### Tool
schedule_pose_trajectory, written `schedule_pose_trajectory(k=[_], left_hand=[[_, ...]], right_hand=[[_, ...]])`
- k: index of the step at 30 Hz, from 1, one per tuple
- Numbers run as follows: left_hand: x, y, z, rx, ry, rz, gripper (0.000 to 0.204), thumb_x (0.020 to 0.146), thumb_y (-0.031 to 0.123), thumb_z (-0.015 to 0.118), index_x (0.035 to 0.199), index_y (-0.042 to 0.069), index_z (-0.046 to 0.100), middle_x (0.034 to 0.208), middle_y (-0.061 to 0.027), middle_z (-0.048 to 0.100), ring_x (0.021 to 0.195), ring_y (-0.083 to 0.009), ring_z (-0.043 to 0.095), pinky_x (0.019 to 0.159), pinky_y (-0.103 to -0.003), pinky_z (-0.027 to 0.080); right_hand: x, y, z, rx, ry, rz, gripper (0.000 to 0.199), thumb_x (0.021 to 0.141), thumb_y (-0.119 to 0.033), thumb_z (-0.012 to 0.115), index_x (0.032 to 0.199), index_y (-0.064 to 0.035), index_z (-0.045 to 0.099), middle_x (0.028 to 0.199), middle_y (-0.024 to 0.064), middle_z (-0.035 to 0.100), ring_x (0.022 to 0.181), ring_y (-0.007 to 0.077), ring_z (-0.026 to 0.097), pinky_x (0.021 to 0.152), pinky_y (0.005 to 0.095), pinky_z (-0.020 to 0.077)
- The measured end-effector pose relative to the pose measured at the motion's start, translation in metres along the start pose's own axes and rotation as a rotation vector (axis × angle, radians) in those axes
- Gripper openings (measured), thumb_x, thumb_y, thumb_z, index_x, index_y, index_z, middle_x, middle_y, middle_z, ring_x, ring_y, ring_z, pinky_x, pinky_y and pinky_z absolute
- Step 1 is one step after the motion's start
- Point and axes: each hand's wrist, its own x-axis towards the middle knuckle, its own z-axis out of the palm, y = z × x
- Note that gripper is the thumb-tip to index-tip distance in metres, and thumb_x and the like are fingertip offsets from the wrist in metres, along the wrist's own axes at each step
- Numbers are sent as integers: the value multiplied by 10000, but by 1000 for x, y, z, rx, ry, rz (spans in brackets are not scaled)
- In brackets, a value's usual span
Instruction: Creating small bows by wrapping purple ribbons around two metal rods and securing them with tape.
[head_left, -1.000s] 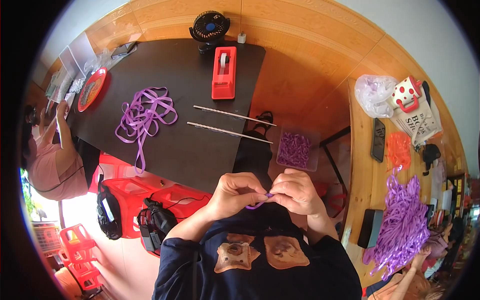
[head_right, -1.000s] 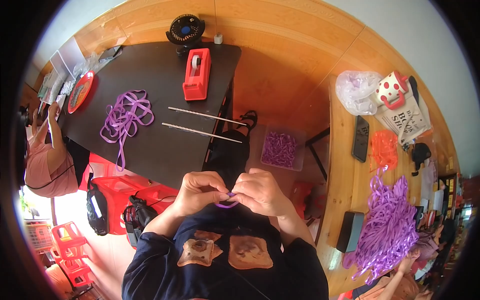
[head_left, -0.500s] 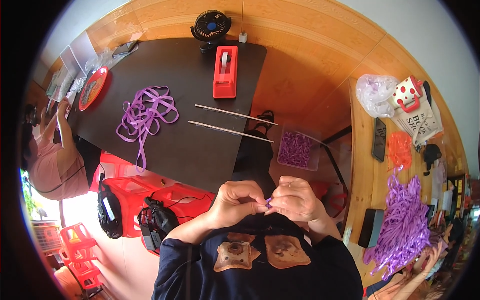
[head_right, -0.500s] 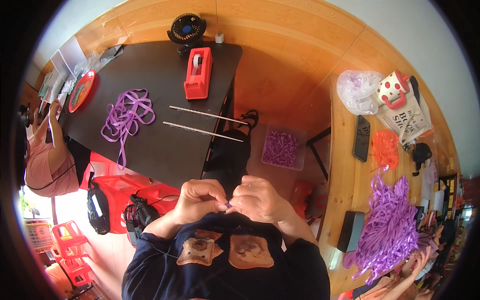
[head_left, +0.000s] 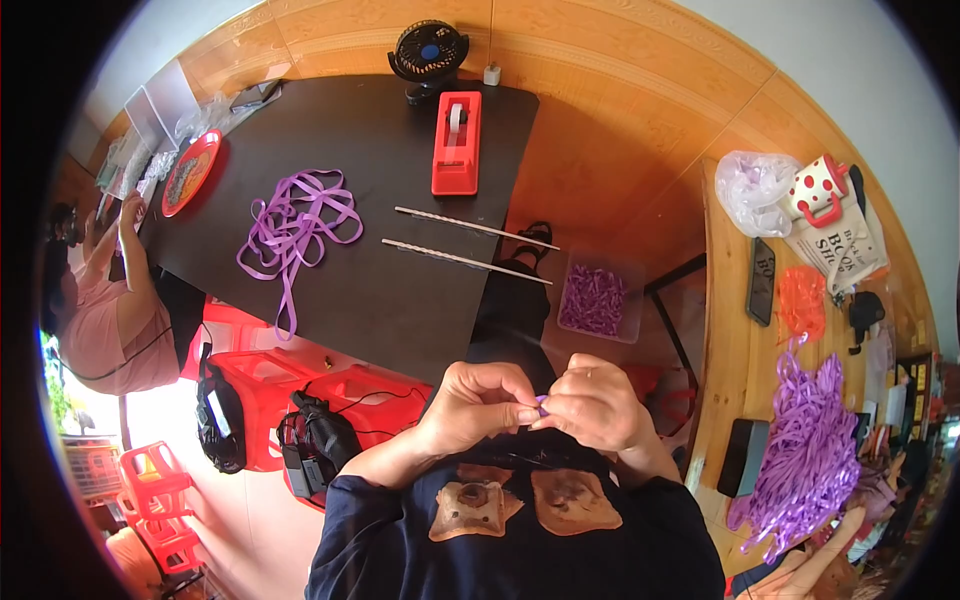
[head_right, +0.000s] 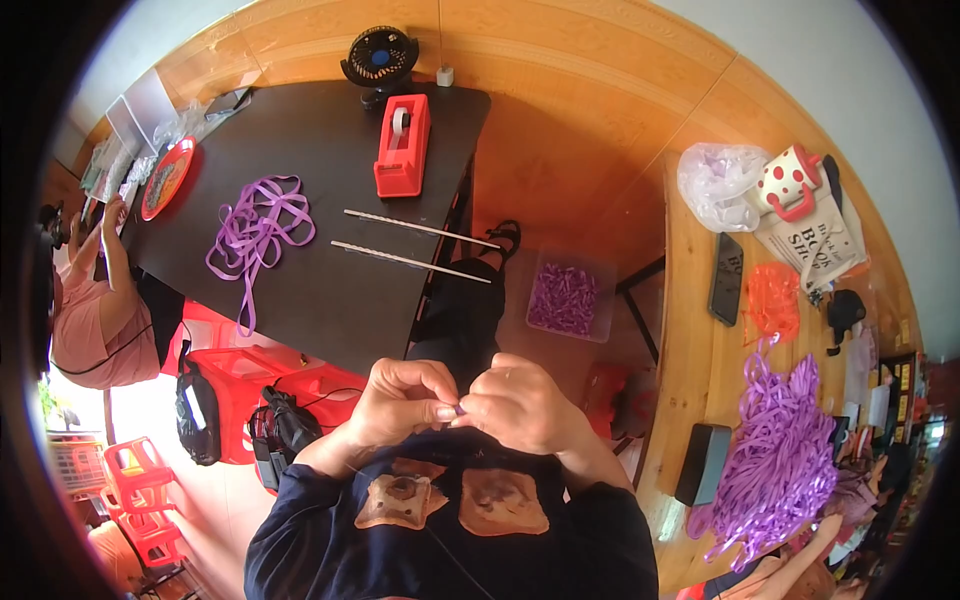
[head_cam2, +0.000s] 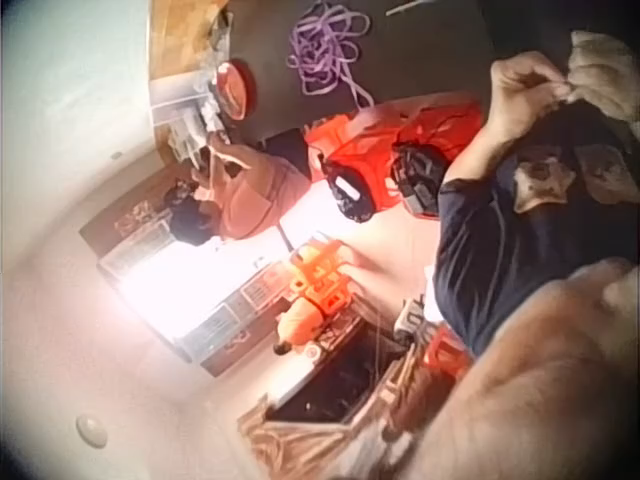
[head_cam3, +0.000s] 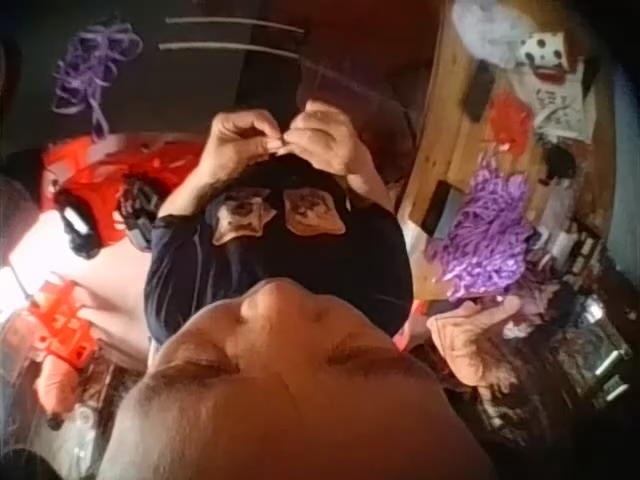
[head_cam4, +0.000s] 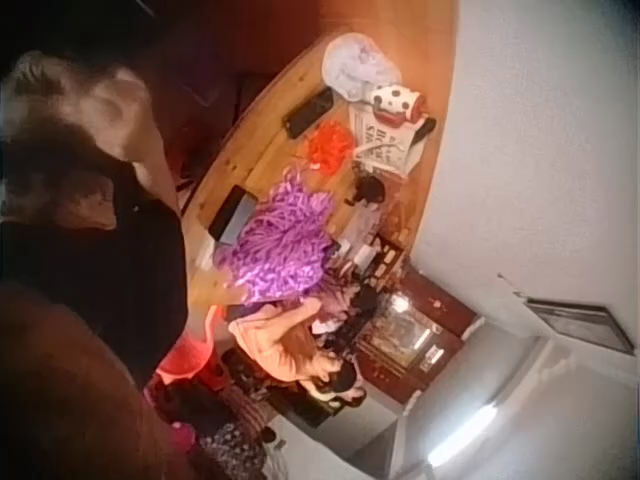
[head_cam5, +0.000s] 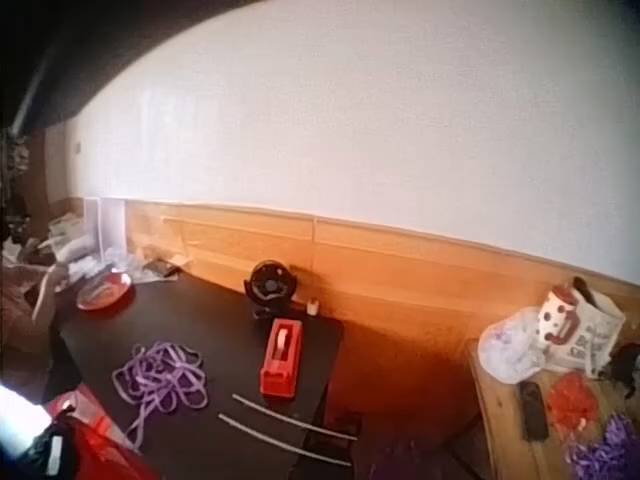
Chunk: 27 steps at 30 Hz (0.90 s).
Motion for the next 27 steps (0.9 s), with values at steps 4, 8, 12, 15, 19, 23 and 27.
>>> schedule_pose_trajectory(k=[4, 8, 12, 15, 19, 23, 27], left_hand=[[6, -5, -2, 34, 26, 134, 48, 856, -8, 669, 899, 13, 671, 827, -10, 624, 656, -42, 567, 507, -164, 419], [6, -8, -4, 26, -1, 110, 68, 864, -1, 664, 930, 16, 667, 848, -11, 625, 679, -42, 575, 515, -162, 426], [5, -9, -3, 59, 29, 115, 83, 854, -28, 656, 935, -17, 666, 881, -46, 625, 679, -65, 588, 513, -171, 434], [5, -7, -3, 187, 11, 121, 82, 882, 15, 646, 960, 3, 670, 871, -23, 625, 689, -54, 594, 531, -166, 443], [1, -2, -1, 287, 4, 108, 55, 887, 11, 636, 922, -8, 673, 824, -38, 620, 651, -64, 593, 532, -178, 448], [-1, -4, -4, 328, -56, 202, 44, 887, 3, 630, 876, -17, 669, 803, -45, 617, 620, -68, 578, 523, -197, 445], [-4, 1, -6, 400, -111, 191, 36, 869, -23, 630, 849, -19, 661, 770, -44, 614, 590, -74, 561, 512, -221, 426]], right_hand=[[-6, 8, 4, 209, 158, 108, 296, 697, -139, 803, 860, 36, 629, 724, 130, 635, 582, 224, 597, 503, 303, 398], [-12, 9, 9, 242, 196, 147, 213, 748, -83, 758, 867, 38, 630, 725, 125, 633, 585, 221, 593, 509, 303, 406], [-11, 7, 11, 186, 228, 156, 159, 783, -55, 717, 881, 38, 635, 720, 113, 631, 578, 218, 586, 507, 301, 402], [-12, 7, 12, 91, 219, 140, 173, 773, -54, 720, 891, 38, 633, 712, 103, 626, 575, 212, 584, 499, 297, 390], [-13, 4, 11, 21, 183, 100, 187, 751, -38, 726, 892, 39, 630, 714, 97, 625, 568, 202, 581, 492, 294, 379], [-18, -1, 10, -1, 131, 55, 220, 700, 3, 733, 892, 33, 629, 734, 94, 625, 541, 177, 557, 491, 291, 374], [-12, -13, 4, -134, 32, -6, 254, 659, 36, 720, 894, 31, 622, 748, 70, 592, 513, 140, 510, 511, 281, 371]])
